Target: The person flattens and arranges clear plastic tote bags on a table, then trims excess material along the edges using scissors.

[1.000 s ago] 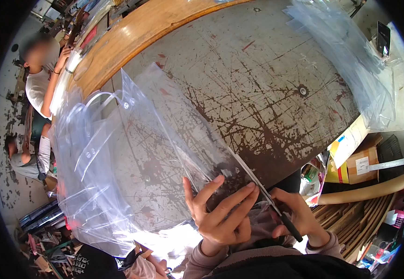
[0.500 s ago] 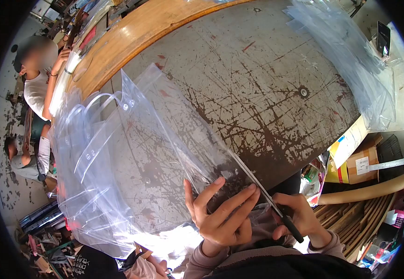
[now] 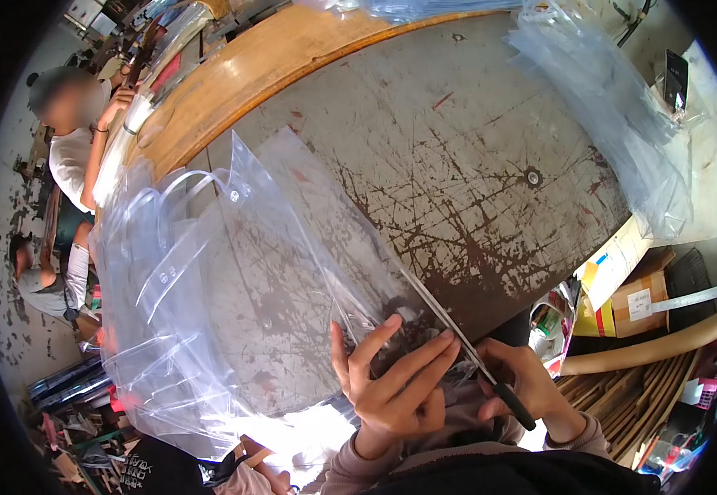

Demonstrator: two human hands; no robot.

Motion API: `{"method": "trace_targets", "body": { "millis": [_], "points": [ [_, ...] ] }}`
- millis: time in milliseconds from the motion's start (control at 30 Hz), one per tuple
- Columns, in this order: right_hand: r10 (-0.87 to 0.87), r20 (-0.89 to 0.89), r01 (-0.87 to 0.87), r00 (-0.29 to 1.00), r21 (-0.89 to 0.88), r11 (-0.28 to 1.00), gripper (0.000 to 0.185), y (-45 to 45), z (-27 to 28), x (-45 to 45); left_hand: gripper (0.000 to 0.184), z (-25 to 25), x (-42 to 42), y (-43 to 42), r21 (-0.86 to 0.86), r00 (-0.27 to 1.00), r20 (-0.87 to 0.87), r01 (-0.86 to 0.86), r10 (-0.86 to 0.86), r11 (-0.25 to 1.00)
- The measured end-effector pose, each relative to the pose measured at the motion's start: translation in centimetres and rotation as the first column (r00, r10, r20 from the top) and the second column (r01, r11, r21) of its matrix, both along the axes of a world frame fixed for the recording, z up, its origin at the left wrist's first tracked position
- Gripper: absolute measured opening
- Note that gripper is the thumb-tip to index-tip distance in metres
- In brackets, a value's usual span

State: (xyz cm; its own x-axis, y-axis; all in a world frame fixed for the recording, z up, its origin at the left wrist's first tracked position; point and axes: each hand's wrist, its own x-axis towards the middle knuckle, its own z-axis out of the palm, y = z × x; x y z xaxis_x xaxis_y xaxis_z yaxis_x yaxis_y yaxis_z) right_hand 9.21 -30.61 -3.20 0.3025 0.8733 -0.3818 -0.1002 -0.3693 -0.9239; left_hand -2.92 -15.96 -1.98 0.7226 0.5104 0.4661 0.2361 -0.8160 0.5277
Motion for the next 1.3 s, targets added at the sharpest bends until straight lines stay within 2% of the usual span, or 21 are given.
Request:
{"method": "trace_targets", "body": {
  "millis": [100, 167, 200, 267, 300, 433, 500, 633, 733, 800, 900, 1000, 1100, 1233, 1300],
  "points": [
    [0.027, 0.001, -0.027, 1.000, -0.084, 0.996, 0.065, -0.3, 0.0, -0.1, 0.039, -0.1, 0.0, 0.0, 0.002, 1.000, -0.002, -0.002, 0.002, 1.000],
    [-0.038, -0.120, 0.031, 0.992, -0.058, 0.998, 0.066, -0.4, -0.4, -0.4, 0.040, -0.1, 0.0, -0.1, 0.007, 1.000, 0.012, -0.006, 0.006, 1.000],
    [-0.034, -0.104, 0.029, 0.994, -0.049, 0.998, 0.066, -0.3, -0.5, -0.4, 0.041, 0.0, 0.0, -0.1, -0.009, 1.000, -0.001, -0.012, 0.012, 1.000],
    [-0.048, -0.253, 0.064, 0.966, 0.055, 0.996, 0.069, -0.1, -0.9, -0.5, 0.042, 0.0, 0.1, -0.1, -0.016, 1.000, 0.002, -0.018, 0.018, 1.000],
    [-0.014, -0.270, 0.039, 0.963, 0.087, 0.995, 0.072, 0.0, -1.1, -0.5, 0.043, -0.2, -0.1, -0.1, -0.017, 1.000, -0.007, -0.023, 0.023, 1.000],
    [-0.018, -0.270, 0.048, 0.963, 0.108, 0.993, 0.073, 0.6, -1.0, -0.8, 0.047, -0.2, 0.0, -0.1, -0.009, 0.998, -0.033, -0.061, 0.061, 0.998],
    [0.039, -0.246, -0.023, 0.968, 0.065, 0.998, 0.073, 0.5, -0.6, -0.5, 0.048, -0.2, 0.0, -0.1, -0.002, 0.998, -0.030, -0.063, 0.063, 0.998],
    [0.048, -0.264, -0.038, 0.963, 0.041, 0.998, 0.070, 0.2, 0.1, -0.3, 0.049, -0.1, 0.0, -0.2, -0.036, 0.998, -0.019, -0.062, 0.062, 0.997],
    [0.109, -0.217, -0.100, 0.970, 0.051, 0.994, 0.067, -0.3, -0.3, -0.2, 0.047, -0.3, -0.2, 0.0, 0.000, 0.998, -0.043, -0.053, 0.053, 0.999],
    [0.122, -0.120, -0.111, 0.985, 0.095, 0.989, 0.067, -0.3, -0.3, -0.2, 0.046, -0.4, -0.3, 0.1, 0.009, 0.998, -0.040, -0.040, 0.040, 0.999],
    [0.070, -0.055, -0.061, 0.996, 0.153, 0.986, 0.067, 0.5, 0.2, -0.2, 0.045, -0.4, -0.1, 0.1, -0.008, 1.000, -0.014, -0.011, 0.010, 1.000],
    [0.065, -0.047, -0.059, 0.997, 0.124, 0.990, 0.067, 1.1, 0.9, 0.0, 0.045, -0.2, 0.0, 0.1, -0.029, 1.000, -0.001, 0.001, -0.001, 1.000],
    [0.036, -0.098, -0.023, 0.995, 0.131, 0.991, 0.065, 1.1, 0.6, -0.3, 0.045, -0.3, 0.1, 0.2, 0.000, 1.000, -0.001, 0.009, -0.009, 1.000],
    [0.088, -0.037, -0.085, 0.995, 0.085, 0.993, 0.063, 0.9, 0.0, -0.4, 0.046, -0.2, 0.0, 0.3, 0.011, 0.999, -0.015, 0.040, -0.040, 0.999],
    [0.019, -0.042, -0.013, 0.999, 0.135, 0.991, 0.062, 1.2, 0.2, -0.5, 0.046, -0.3, -0.1, 0.4, 0.028, 0.999, -0.021, 0.049, -0.048, 0.998]
  ]
}}
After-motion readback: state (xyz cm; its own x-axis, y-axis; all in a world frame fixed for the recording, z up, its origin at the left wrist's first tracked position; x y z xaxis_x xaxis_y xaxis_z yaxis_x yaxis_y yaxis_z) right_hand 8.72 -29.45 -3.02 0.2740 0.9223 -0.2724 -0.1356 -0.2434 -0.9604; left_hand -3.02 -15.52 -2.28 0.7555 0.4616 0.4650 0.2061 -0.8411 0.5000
